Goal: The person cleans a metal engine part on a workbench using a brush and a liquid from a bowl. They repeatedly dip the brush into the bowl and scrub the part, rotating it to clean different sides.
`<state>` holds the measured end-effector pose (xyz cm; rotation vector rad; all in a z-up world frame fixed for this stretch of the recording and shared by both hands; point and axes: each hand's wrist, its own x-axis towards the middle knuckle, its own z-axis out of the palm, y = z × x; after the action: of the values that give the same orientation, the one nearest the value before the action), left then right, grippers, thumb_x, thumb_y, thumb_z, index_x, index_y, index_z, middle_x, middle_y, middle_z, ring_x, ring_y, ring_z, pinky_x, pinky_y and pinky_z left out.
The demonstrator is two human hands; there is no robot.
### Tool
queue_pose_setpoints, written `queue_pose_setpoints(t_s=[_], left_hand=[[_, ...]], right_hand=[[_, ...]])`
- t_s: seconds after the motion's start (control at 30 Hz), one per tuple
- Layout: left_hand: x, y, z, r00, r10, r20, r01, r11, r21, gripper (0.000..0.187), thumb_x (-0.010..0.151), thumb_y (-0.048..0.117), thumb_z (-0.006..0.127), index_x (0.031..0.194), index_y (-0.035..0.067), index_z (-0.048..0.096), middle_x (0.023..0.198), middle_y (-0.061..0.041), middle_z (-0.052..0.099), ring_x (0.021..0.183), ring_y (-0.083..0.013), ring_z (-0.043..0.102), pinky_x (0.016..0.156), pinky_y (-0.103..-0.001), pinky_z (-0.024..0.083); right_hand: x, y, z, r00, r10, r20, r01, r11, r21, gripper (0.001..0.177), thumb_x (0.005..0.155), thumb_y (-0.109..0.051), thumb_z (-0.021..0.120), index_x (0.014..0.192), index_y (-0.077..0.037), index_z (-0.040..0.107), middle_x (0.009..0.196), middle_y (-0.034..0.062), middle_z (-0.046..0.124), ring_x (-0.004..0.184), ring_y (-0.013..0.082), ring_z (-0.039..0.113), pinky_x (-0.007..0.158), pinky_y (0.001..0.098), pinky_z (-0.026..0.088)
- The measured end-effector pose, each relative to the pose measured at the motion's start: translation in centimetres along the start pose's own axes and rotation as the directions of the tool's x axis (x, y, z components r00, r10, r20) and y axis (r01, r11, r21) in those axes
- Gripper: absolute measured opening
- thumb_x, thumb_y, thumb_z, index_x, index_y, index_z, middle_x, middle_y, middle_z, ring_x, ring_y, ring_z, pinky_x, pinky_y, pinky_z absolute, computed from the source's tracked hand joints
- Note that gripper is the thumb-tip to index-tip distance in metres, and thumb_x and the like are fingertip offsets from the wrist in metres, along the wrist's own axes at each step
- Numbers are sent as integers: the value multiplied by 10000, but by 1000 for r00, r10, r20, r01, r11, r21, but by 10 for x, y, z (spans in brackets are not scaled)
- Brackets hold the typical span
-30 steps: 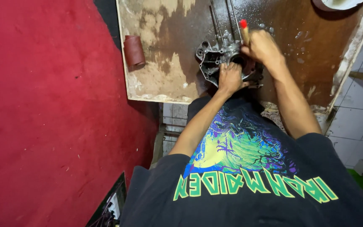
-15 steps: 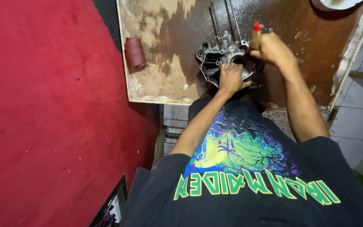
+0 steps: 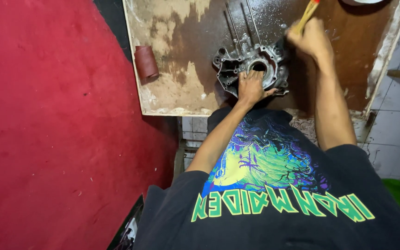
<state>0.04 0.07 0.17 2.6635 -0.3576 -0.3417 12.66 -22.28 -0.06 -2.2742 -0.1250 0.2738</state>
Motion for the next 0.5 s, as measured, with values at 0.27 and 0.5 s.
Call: queue_pose_setpoints(t_s=[0.27, 0.5], left_hand=[[3, 1, -4, 1000, -13, 5, 13, 1000, -19, 753, 630, 663, 828, 1047, 55, 677, 1040, -123, 704, 1059, -261, 619, 947, -424, 391], [2, -1, 7, 1000, -25, 0, 25, 998, -61, 767, 614, 661, 818, 1072, 61, 686, 1035, -104, 712, 1056, -250, 630, 987, -432, 388]], right_hand=[[20, 35, 45, 983, 182, 6, -182, 983, 38, 237, 1086, -105, 663, 905, 37, 720, 791, 169, 710, 676, 276, 674, 585, 390, 554], [12, -7, 1, 988, -62, -138, 73, 994, 78, 90, 961, -33, 729, 983, 55, 723, 898, 160, 737, 787, 251, 707, 691, 393, 566]])
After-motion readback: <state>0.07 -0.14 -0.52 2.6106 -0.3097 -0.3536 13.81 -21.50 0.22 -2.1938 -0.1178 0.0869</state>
